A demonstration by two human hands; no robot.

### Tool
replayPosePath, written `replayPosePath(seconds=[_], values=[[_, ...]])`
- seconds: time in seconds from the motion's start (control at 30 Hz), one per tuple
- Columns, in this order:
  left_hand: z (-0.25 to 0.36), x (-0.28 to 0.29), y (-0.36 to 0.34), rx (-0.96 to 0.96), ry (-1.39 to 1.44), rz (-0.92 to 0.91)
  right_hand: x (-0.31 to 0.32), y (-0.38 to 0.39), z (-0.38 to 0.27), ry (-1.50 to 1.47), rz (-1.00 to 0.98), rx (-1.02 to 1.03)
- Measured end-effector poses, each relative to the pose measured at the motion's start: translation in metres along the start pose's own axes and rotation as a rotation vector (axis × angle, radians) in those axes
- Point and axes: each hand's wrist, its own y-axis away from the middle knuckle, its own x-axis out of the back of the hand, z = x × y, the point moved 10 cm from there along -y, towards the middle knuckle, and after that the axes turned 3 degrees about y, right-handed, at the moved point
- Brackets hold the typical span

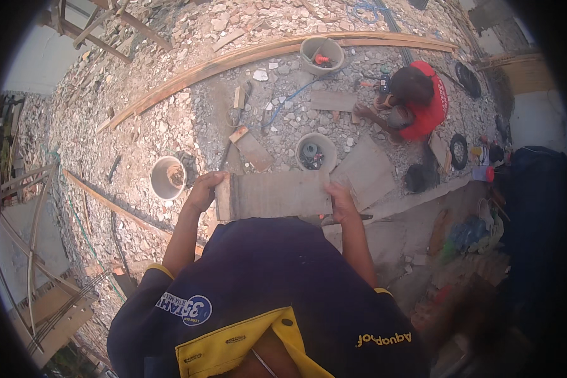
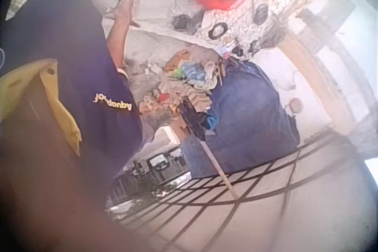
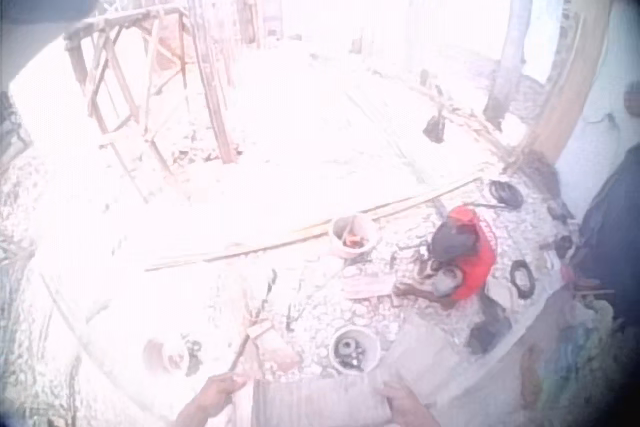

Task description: The person uses a hand saw to cut a piece of wood on a construction site. They position the wood, saw through it, and then move the cut piece aside.

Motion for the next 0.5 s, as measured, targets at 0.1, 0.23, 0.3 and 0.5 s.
replayPosePath(seconds=[0.1, 0.23, 0.3, 0.5], values=[[0.013, -0.011, -0.026, -0.001, -0.072, -0.032, 0.006, -0.021, -0.005, 0.138, -0.064, -0.015], [0.015, 0.008, -0.054, -0.054, -0.179, 0.186, 0.019, -0.05, 0.006, -0.002, -0.01, -0.011], [0.011, 0.032, -0.054, -0.071, -0.283, 0.326, 0.039, -0.064, 0.027, -0.012, 0.176, -0.069], [-0.039, 0.124, -0.047, 0.136, -0.595, 0.531, 0.075, -0.119, 0.093, -0.166, 0.533, -0.039]])
